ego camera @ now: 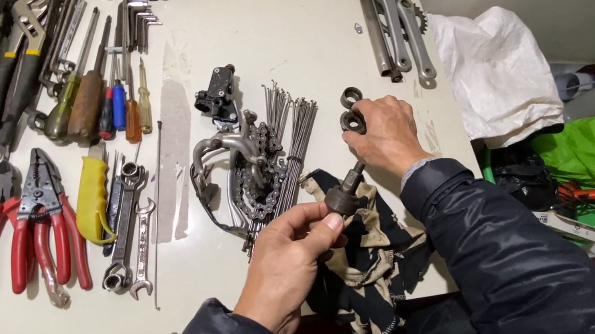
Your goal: The person assembles a mechanical component by hand, inserting a small metal ball into a cylindrical part, then attaching a larger cylindrical housing and a spring. The person wipes the parts with a cloth and rotates the assembly to check the fit.
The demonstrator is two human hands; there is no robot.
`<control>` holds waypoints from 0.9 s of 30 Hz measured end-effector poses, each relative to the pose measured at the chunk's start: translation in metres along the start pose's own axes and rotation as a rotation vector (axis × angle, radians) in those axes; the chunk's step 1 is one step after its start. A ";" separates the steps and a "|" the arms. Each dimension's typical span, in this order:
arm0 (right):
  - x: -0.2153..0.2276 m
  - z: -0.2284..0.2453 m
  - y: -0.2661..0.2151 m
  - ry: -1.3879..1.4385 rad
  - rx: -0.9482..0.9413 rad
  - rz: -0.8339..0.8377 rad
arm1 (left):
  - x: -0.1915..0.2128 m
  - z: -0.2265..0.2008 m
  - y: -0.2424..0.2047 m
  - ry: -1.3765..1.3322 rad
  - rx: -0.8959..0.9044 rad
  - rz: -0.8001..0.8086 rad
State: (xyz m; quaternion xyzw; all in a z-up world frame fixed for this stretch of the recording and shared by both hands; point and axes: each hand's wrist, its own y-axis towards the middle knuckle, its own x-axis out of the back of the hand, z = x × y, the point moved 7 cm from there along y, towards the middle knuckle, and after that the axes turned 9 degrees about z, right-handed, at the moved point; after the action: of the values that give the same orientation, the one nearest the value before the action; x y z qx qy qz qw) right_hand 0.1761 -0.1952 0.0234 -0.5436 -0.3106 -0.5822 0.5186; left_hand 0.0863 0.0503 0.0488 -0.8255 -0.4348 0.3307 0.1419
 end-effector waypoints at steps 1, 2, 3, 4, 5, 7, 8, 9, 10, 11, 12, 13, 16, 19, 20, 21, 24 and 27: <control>0.000 0.002 -0.001 0.000 0.002 0.003 | 0.000 -0.001 -0.001 -0.002 0.001 -0.003; 0.000 0.003 -0.003 -0.016 -0.004 0.009 | 0.000 -0.001 -0.001 0.001 0.011 -0.004; 0.000 0.004 -0.004 -0.032 -0.011 0.014 | -0.001 -0.001 -0.002 0.005 0.021 -0.004; -0.003 0.003 -0.005 -0.034 -0.008 0.017 | 0.000 0.001 -0.001 0.001 0.021 -0.007; -0.003 0.005 -0.007 -0.043 0.051 -0.003 | 0.000 0.001 0.000 -0.005 -0.003 -0.002; -0.004 0.005 -0.011 -0.055 0.111 -0.021 | 0.000 0.002 0.001 -0.015 -0.027 0.003; -0.004 0.007 -0.014 -0.049 0.168 -0.030 | -0.001 0.001 0.002 -0.015 -0.038 0.004; -0.004 0.009 -0.017 -0.044 0.225 -0.040 | -0.001 0.001 0.002 -0.016 -0.048 0.005; 0.007 0.018 -0.025 -0.046 0.227 -0.039 | 0.000 0.004 0.004 -0.018 -0.049 0.004; 0.013 0.018 -0.031 0.068 0.097 0.041 | 0.000 0.004 0.007 0.005 -0.080 0.023; 0.019 0.017 -0.038 0.181 -0.035 0.121 | -0.001 0.004 0.009 0.027 -0.110 0.043; 0.027 0.020 -0.044 0.179 -0.034 0.121 | -0.001 0.005 0.009 0.025 -0.111 0.044; 0.045 0.023 -0.062 0.589 -0.032 0.172 | -0.003 0.004 0.009 0.013 -0.111 0.051; 0.047 0.013 -0.076 1.031 -0.044 0.270 | -0.004 0.007 0.009 -0.010 -0.097 0.033; 0.048 0.012 -0.077 1.171 0.093 0.304 | -0.002 0.007 0.011 -0.034 -0.149 0.008; 0.050 0.010 -0.080 1.306 0.233 0.339 | 0.000 0.008 0.013 -0.058 -0.202 -0.017; 0.057 0.019 -0.095 1.413 0.338 0.392 | -0.001 0.007 0.013 -0.041 -0.211 -0.025; 0.058 0.022 -0.101 1.374 0.381 0.387 | -0.002 0.007 0.012 -0.032 -0.213 -0.024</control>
State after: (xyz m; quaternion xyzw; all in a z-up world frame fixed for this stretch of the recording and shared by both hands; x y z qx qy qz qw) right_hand 0.0956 -0.1629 0.1044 -0.0021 0.0901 -0.6255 0.7750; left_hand 0.0886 0.0409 0.0381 -0.8251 -0.4798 0.2941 0.0503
